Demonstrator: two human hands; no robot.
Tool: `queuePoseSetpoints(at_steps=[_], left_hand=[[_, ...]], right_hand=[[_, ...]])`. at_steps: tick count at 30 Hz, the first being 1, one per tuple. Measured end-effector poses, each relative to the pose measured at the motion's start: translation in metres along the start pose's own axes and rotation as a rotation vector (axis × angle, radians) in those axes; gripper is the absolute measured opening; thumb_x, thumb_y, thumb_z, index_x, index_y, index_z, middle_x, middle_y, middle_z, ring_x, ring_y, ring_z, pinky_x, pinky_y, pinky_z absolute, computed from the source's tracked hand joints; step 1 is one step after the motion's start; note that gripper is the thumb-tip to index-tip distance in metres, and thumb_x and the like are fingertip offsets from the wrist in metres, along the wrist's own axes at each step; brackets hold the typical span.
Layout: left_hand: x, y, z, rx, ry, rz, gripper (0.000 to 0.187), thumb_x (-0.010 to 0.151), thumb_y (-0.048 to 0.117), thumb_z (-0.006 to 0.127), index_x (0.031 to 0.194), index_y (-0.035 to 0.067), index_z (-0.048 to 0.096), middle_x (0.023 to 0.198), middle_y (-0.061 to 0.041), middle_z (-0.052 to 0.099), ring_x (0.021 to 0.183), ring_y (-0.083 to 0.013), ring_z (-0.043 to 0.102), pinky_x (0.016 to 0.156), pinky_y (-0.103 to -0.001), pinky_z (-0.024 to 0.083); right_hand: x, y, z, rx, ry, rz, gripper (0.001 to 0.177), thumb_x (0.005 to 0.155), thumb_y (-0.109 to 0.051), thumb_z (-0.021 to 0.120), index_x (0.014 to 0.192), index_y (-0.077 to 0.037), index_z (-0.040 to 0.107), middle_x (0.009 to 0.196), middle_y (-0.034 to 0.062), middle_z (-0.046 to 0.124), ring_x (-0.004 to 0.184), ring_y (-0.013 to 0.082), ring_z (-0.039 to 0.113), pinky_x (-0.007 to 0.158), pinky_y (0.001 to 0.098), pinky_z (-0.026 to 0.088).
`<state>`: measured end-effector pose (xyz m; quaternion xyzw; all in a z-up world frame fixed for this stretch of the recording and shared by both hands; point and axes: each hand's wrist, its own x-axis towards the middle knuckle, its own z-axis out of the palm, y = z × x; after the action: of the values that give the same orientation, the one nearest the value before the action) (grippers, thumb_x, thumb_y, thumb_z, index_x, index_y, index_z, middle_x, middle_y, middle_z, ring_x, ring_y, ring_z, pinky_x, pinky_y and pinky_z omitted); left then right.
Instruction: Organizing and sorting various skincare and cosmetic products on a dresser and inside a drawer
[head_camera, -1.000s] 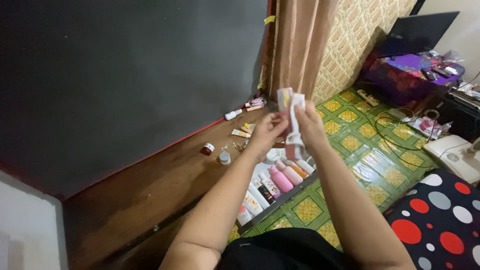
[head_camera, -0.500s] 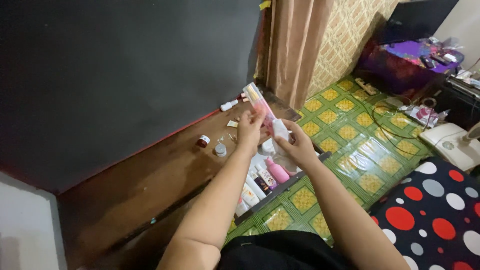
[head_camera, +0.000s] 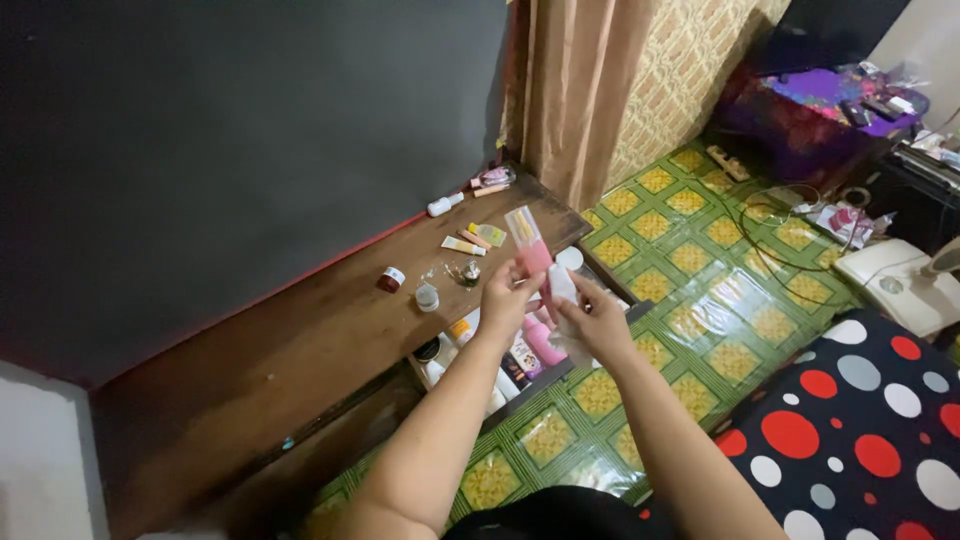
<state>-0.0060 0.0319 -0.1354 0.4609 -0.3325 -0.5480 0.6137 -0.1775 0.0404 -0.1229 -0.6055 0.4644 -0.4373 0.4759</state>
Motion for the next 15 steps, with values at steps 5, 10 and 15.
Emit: queuePoseSetpoints(at_steps=[5, 10, 15], left_hand=[[-0.005, 0.007, -0.014, 0.005, 0.034, 0.051, 0.026, 0.093, 0.015, 0.073, 0.116, 0.008, 0.066, 0.106, -0.002, 0.073, 0.093, -0.0135, 0.072, 0.068, -0.028, 0.059], [0.003, -0.046, -0.030, -0.095, 0.091, -0.070, 0.027, 0.092, 0.016, 0.076, 0.116, 0.007, 0.066, 0.102, -0.001, 0.070, 0.083, -0.0113, 0.068, 0.064, -0.027, 0.058], [0.005, -0.107, -0.035, -0.082, 0.177, -0.304, 0.033, 0.088, 0.020, 0.075, 0.117, 0.009, 0.065, 0.099, -0.002, 0.073, 0.077, -0.0133, 0.069, 0.063, -0.028, 0.058]], right_hand=[[-0.008, 0.013, 0.008, -0.145, -0.012, -0.031, 0.054, 0.087, -0.016, 0.077, 0.139, -0.008, 0.062, 0.106, 0.0004, 0.074, 0.085, 0.0068, 0.065, 0.075, 0.0254, 0.054], [-0.017, 0.042, 0.019, -0.055, 0.001, 0.057, 0.050, 0.087, -0.016, 0.077, 0.136, -0.007, 0.067, 0.097, 0.0023, 0.073, 0.080, 0.0071, 0.063, 0.072, 0.0270, 0.054], [-0.028, 0.099, 0.016, -0.431, 0.046, 0.252, 0.054, 0.088, -0.026, 0.081, 0.136, -0.008, 0.065, 0.078, 0.0100, 0.069, 0.067, 0.0132, 0.060, 0.064, 0.0328, 0.052]])
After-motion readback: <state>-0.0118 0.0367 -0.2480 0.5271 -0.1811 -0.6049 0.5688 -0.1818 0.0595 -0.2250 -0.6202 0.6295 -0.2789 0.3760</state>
